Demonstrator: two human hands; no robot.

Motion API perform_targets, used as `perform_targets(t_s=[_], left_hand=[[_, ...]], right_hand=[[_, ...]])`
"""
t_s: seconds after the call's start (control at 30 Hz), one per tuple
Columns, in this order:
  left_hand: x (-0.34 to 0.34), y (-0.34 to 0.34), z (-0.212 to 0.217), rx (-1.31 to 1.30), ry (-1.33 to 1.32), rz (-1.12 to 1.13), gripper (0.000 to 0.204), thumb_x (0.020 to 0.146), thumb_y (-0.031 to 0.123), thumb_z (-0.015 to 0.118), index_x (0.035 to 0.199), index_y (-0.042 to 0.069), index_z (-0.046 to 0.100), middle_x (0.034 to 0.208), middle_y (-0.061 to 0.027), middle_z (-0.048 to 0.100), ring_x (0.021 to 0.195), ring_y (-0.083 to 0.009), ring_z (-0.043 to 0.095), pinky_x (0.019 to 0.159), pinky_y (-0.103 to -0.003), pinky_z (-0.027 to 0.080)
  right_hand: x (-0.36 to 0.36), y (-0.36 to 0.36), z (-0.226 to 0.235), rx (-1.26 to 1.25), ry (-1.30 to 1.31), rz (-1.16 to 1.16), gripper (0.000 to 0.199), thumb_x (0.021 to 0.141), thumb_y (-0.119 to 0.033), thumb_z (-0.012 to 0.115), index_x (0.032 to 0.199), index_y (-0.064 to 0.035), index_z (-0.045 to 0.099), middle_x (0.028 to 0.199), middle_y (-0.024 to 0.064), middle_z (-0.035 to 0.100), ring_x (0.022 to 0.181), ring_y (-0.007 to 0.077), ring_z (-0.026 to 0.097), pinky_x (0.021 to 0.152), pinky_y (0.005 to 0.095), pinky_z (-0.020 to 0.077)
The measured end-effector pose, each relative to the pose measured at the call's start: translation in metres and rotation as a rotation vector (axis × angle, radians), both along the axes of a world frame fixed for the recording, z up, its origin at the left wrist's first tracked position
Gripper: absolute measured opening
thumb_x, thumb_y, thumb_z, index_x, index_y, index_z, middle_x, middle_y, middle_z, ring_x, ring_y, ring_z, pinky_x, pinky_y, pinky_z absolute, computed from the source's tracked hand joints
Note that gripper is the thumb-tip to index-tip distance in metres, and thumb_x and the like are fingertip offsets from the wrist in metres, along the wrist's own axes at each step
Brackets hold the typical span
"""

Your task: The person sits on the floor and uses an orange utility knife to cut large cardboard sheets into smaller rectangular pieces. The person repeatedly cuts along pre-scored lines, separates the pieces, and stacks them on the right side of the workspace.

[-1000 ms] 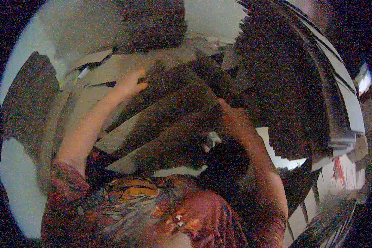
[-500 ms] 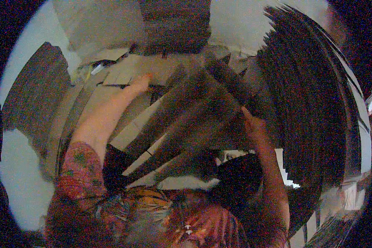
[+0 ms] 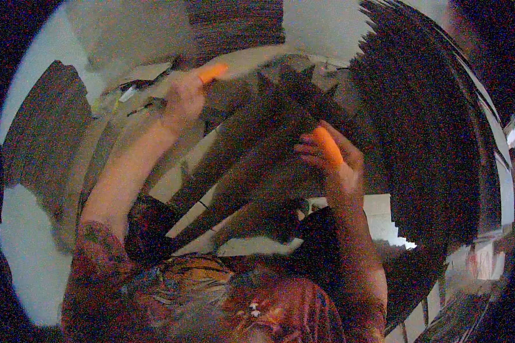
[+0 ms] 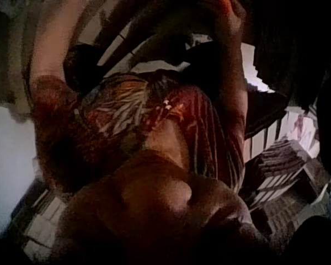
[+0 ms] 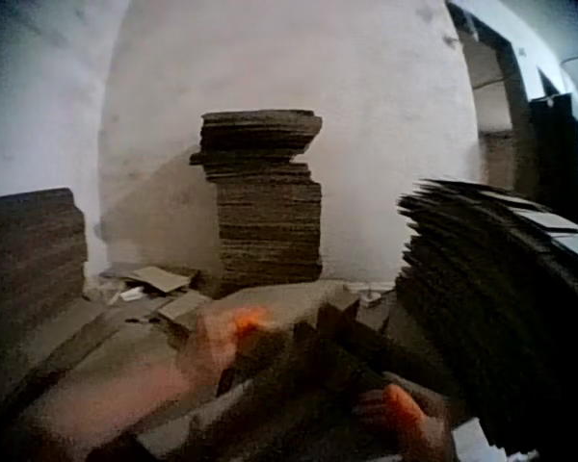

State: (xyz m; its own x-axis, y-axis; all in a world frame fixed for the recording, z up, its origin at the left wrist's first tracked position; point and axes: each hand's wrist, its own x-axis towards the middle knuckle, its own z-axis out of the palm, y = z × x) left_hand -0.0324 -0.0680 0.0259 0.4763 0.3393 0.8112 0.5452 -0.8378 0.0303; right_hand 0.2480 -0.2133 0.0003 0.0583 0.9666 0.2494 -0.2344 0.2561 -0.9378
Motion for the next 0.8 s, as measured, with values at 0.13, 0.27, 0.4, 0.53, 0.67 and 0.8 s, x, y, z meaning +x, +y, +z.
perform_targets(t_s=[0.13, 0.27, 0.4, 0.53, 0.67, 0.8], left_hand=[[0.047, -0.087, 0.001, 0.108, 0.234, -0.282, 0.033, 0.078, 0.009, 0.048, 0.109, 0.009, 0.058, 0.111, -0.0129, 0.056, 0.102, -0.0273, 0.055, 0.084, -0.033, 0.047], [0.041, -0.076, -0.005, 0.014, 0.16, -0.251, 0.04, 0.079, 0.012, 0.058, 0.118, 0.01, 0.05, 0.118, -0.0127, 0.051, 0.107, -0.0262, 0.052, 0.085, -0.033, 0.047], [0.009, 0.011, -0.009, -0.622, -0.578, -0.209, 0.054, 0.079, 0.017, 0.064, 0.127, 0.009, 0.04, 0.111, -0.0073, 0.052, 0.097, -0.017, 0.053, 0.076, -0.029, 0.047], [0.003, 0.041, -0.006, -0.91, -0.623, -0.303, 0.053, 0.078, 0.013, 0.064, 0.126, 0.008, 0.04, 0.102, -0.0065, 0.056, 0.086, -0.0136, 0.055, 0.072, -0.027, 0.047], [0.01, 0.046, -0.009, -0.775, -0.56, -0.278, 0.05, 0.078, 0.014, 0.065, 0.122, 0.005, 0.044, 0.096, -0.0065, 0.058, 0.082, -0.0131, 0.055, 0.07, -0.027, 0.046], [0.005, 0.066, -0.028, -0.821, -0.572, -0.163, 0.047, 0.078, 0.016, 0.066, 0.118, 0.002, 0.047, 0.094, -0.0064, 0.059, 0.081, -0.0123, 0.055, 0.068, -0.025, 0.046]], right_hand=[[-0.017, -0.001, 0.014, -0.109, 0.308, -0.092, 0.038, 0.089, -0.022, 0.046, 0.115, 0.0057, 0.045, 0.109, 0.0187, 0.054, 0.097, 0.0274, 0.057, 0.078, 0.0357, 0.049], [0.034, -0.031, -0.006, 0.254, -0.753, -0.54, 0.027, 0.08, -0.007, 0.055, 0.106, 0.0, 0.056, 0.109, 0.0101, 0.056, 0.096, 0.0204, 0.055, 0.08, 0.0338, 0.0461], [0.028, -0.057, 0.015, 0.169, -0.509, -0.546, 0.019, 0.076, -0.005, 0.061, 0.094, -0.0006, 0.063, 0.097, 0.0057, 0.062, 0.087, 0.0141, 0.056, 0.075, 0.0276, 0.0437], [0.04, -0.065, -0.003, 0.228, -0.738, -0.519, 0.017, 0.077, -0.004, 0.061, 0.093, -0.0003, 0.063, 0.091, 0.0038, 0.063, 0.084, 0.0134, 0.057, 0.074, 0.0267, 0.0433], [0.019, -0.074, 0.014, 0.14, -0.586, -0.473, 0.019, 0.077, -0.006, 0.062, 0.095, 0.0, 0.063, 0.091, 0.0041, 0.064, 0.085, 0.0135, 0.057, 0.075, 0.0279, 0.0434], [0.031, -0.067, -0.014, 0.13, -0.674, -0.465, 0.021, 0.078, -0.009, 0.062, 0.096, 0.0008, 0.062, 0.093, 0.005, 0.064, 0.086, 0.0132, 0.057, 0.075, 0.0277, 0.0433]])
